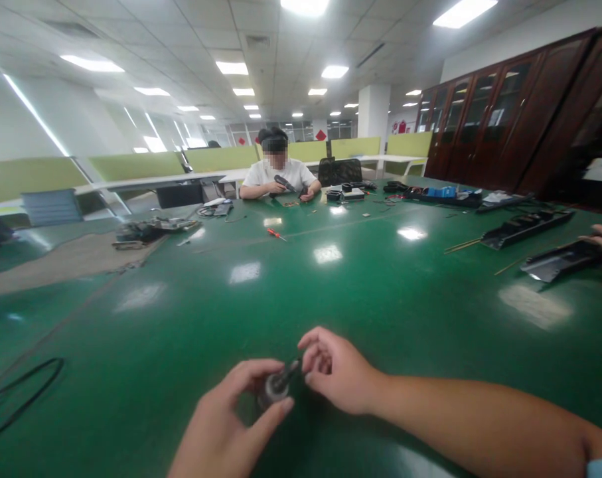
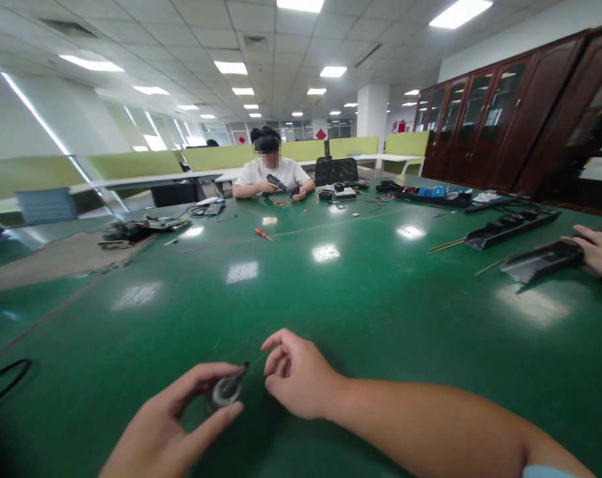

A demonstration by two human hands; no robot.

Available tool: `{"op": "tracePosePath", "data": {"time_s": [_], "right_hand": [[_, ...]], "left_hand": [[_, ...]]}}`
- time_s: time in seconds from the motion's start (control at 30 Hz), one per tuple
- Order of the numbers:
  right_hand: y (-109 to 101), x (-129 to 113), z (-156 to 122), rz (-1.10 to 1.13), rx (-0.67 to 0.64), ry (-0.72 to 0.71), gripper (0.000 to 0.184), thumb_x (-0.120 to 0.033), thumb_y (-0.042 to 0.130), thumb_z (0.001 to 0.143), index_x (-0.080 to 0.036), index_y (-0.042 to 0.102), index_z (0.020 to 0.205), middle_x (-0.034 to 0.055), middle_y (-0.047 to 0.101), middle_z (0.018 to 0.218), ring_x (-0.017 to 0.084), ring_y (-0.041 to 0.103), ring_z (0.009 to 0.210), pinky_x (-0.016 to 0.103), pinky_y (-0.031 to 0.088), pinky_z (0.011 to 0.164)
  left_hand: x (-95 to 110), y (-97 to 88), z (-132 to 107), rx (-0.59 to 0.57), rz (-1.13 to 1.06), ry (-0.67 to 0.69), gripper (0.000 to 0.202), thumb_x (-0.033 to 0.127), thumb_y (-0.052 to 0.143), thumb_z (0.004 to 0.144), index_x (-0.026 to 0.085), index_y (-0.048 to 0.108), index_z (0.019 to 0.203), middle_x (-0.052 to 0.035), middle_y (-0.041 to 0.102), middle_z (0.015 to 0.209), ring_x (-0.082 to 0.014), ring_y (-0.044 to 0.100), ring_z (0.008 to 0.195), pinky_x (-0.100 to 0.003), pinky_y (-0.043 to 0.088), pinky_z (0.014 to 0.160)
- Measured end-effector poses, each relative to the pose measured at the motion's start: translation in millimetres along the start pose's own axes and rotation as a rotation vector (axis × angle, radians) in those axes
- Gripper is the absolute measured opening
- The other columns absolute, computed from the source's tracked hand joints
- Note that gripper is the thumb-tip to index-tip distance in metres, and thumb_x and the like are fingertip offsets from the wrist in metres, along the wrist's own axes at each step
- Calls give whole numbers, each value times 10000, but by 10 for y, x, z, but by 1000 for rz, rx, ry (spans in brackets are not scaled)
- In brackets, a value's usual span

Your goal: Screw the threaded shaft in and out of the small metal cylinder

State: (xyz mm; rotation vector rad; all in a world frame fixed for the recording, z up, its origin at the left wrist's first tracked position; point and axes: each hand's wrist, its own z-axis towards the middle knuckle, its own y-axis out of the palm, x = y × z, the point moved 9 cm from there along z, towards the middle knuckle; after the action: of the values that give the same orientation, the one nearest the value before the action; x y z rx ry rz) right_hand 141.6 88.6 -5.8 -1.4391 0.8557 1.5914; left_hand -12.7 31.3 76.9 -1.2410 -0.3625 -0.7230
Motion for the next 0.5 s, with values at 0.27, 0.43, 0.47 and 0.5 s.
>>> {"op": "tracePosePath", "data": {"time_s": [0.27, 0.43, 0.47, 0.5], "right_hand": [[-43, 60, -54, -108, 40, -8, 632, 28, 605, 629, -242, 471, 1184, -1, 583, 1053, 107, 552, 769, 222, 437, 658], [-28, 33, -109, -161, 35, 32, 560, 0, 620, 682, -248, 493, 1168, -13, 585, 993, 115, 551, 763, 253, 445, 701], [-31, 36, -111, -147, 39, 33, 548, -4, 615, 693, -249, 493, 1167, -12, 586, 1006, 112, 552, 758, 252, 445, 693], [-30, 41, -112, -138, 38, 34, 539, -6, 611, 703, -251, 492, 1169, -12, 586, 1014, 110, 551, 753, 251, 445, 687]], "left_hand": [[-223, 564, 185, -104, -149, 50, 253, 397, 696, 865, 281, 714, 1090, -17, 747, 1015, -211, 714, 912, -262, 574, 804], [-337, 519, 135, -8, -220, -34, 373, 329, 742, 787, 245, 655, 1140, -11, 754, 924, -216, 728, 841, -262, 585, 766], [-341, 527, 140, -6, -240, -51, 377, 313, 745, 774, 241, 645, 1130, -6, 751, 912, -214, 728, 832, -260, 584, 758], [-344, 540, 146, -10, -256, -67, 358, 301, 745, 768, 240, 642, 1105, -2, 749, 913, -213, 728, 838, -259, 581, 760]]}}
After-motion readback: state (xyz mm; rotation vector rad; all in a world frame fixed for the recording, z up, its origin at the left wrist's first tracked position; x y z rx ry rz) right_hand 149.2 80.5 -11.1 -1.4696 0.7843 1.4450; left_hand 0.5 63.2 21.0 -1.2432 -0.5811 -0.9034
